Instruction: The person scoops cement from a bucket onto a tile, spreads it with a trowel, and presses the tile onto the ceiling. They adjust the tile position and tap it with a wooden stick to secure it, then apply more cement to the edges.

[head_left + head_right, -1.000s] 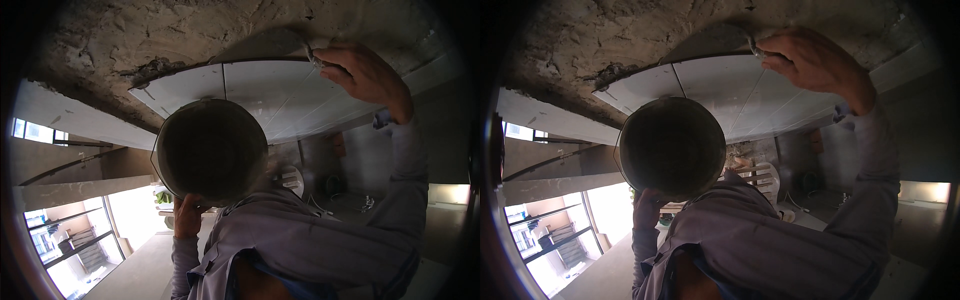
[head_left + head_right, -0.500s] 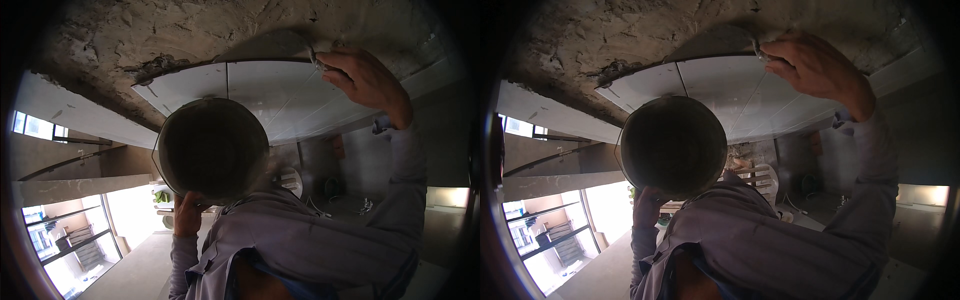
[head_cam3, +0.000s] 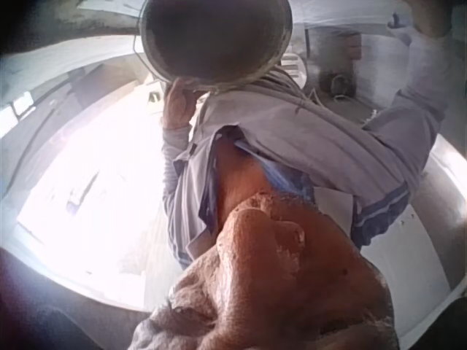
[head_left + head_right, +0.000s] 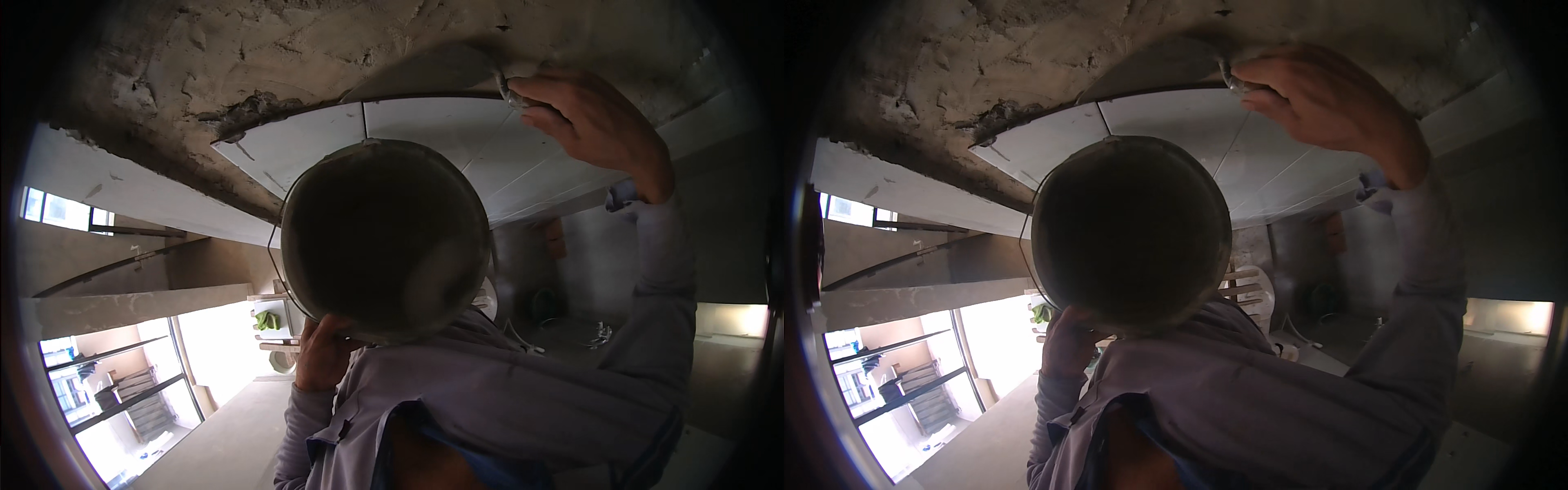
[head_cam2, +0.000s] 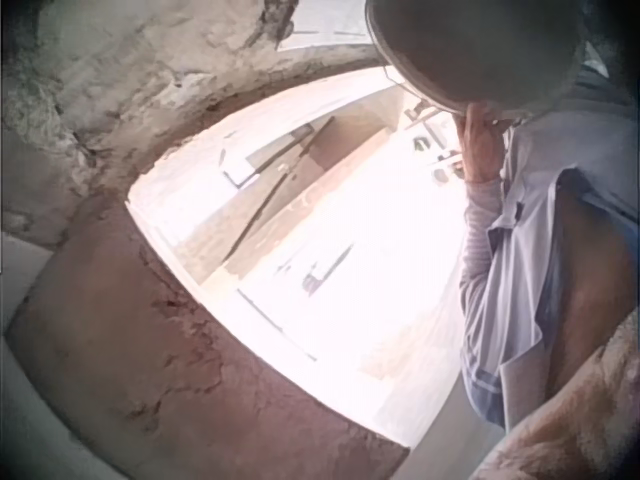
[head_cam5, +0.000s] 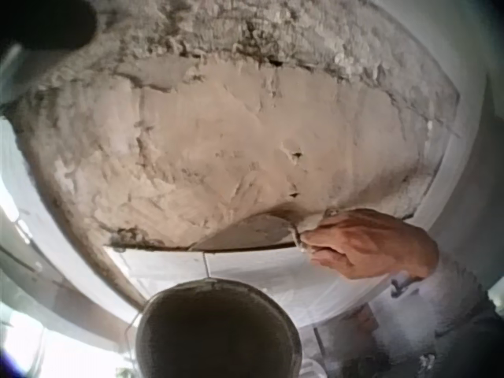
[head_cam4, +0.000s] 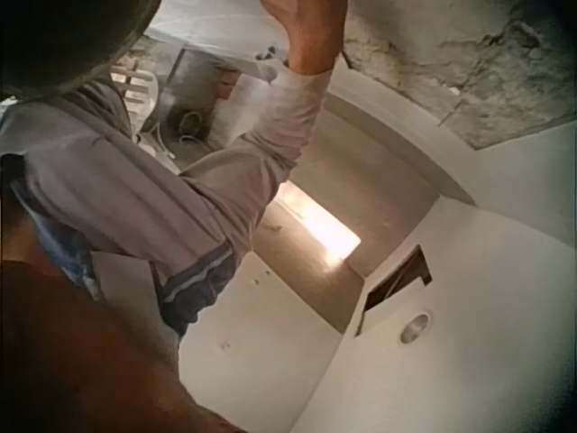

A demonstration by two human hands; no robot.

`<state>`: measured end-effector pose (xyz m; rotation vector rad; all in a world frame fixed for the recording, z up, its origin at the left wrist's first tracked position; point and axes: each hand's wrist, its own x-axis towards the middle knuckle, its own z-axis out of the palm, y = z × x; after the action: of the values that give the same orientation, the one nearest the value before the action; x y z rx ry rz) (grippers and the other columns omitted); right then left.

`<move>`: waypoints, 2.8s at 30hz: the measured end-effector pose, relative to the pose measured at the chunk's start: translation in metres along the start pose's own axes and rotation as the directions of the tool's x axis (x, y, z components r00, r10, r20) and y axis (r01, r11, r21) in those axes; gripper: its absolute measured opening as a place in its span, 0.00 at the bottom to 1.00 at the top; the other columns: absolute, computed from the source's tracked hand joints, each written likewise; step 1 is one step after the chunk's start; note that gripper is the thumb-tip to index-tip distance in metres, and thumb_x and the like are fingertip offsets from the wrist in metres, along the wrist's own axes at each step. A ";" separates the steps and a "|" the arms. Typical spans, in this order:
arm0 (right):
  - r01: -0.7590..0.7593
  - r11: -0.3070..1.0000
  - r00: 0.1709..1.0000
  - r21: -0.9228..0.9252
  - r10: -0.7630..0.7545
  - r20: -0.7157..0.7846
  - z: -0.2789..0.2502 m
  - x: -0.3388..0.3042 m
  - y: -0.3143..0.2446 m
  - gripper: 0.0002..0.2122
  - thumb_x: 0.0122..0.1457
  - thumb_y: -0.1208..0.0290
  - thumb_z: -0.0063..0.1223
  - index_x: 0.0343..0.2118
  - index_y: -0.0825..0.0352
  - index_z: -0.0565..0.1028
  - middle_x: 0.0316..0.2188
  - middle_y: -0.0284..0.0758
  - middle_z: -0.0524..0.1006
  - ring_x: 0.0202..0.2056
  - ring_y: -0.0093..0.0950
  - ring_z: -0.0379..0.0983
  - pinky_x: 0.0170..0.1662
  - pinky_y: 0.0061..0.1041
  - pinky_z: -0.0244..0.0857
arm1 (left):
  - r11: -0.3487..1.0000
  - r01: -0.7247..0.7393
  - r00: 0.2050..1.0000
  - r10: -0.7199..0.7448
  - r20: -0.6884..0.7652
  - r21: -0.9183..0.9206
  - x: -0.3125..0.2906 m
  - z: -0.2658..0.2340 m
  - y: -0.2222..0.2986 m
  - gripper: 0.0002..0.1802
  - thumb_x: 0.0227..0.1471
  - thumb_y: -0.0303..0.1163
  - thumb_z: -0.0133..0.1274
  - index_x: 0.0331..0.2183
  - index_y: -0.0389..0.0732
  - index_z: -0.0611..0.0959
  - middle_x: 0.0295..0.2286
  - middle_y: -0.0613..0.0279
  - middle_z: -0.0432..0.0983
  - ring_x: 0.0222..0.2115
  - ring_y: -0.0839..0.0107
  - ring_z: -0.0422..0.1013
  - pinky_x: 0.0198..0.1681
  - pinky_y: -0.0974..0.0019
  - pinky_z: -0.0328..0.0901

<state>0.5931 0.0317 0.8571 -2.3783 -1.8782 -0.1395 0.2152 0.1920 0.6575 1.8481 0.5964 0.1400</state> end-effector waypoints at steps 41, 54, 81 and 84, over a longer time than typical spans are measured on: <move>-0.024 0.997 1.000 -0.070 0.023 -0.013 0.004 -0.005 -0.006 0.08 0.58 0.67 0.56 0.35 0.67 0.75 0.28 0.38 0.76 0.34 0.37 0.76 0.40 0.38 0.68 | 0.642 0.292 0.944 -0.311 0.107 -0.709 0.023 -0.011 -0.047 0.19 0.41 0.22 0.63 0.39 0.40 0.78 0.40 0.56 0.76 0.42 0.55 0.71 0.48 0.58 0.69; 0.036 0.994 0.992 -0.107 -0.048 -0.116 -0.022 -0.003 -0.003 0.10 0.59 0.68 0.54 0.39 0.69 0.75 0.31 0.44 0.76 0.36 0.43 0.75 0.40 0.39 0.67 | 0.911 0.041 0.995 -0.077 -0.071 -0.411 0.020 -0.002 -0.033 0.09 0.54 0.24 0.53 0.39 0.34 0.78 0.36 0.53 0.78 0.37 0.58 0.77 0.40 0.53 0.75; 0.369 0.849 0.893 -0.379 -0.436 -0.108 0.159 -0.038 -0.113 0.17 0.52 0.65 0.50 0.46 0.57 0.77 0.35 0.30 0.71 0.38 0.26 0.68 0.40 0.28 0.62 | 0.920 -0.029 0.999 0.011 -0.049 -0.391 -0.001 -0.007 0.016 0.25 0.56 0.28 0.53 0.53 0.33 0.67 0.47 0.49 0.65 0.45 0.61 0.69 0.44 0.61 0.69; 0.444 0.841 0.881 -0.309 -0.472 -0.021 0.158 -0.051 -0.112 0.15 0.51 0.65 0.51 0.43 0.58 0.77 0.34 0.29 0.72 0.38 0.26 0.69 0.40 0.27 0.62 | 0.890 0.067 0.997 -0.073 0.003 -0.451 -0.002 -0.010 0.021 0.26 0.57 0.29 0.53 0.54 0.32 0.65 0.47 0.47 0.65 0.45 0.60 0.69 0.46 0.61 0.68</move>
<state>0.4732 0.0308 0.6965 -1.9693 -2.4933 -0.6050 0.2167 0.1949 0.6805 1.3725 0.5832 0.2247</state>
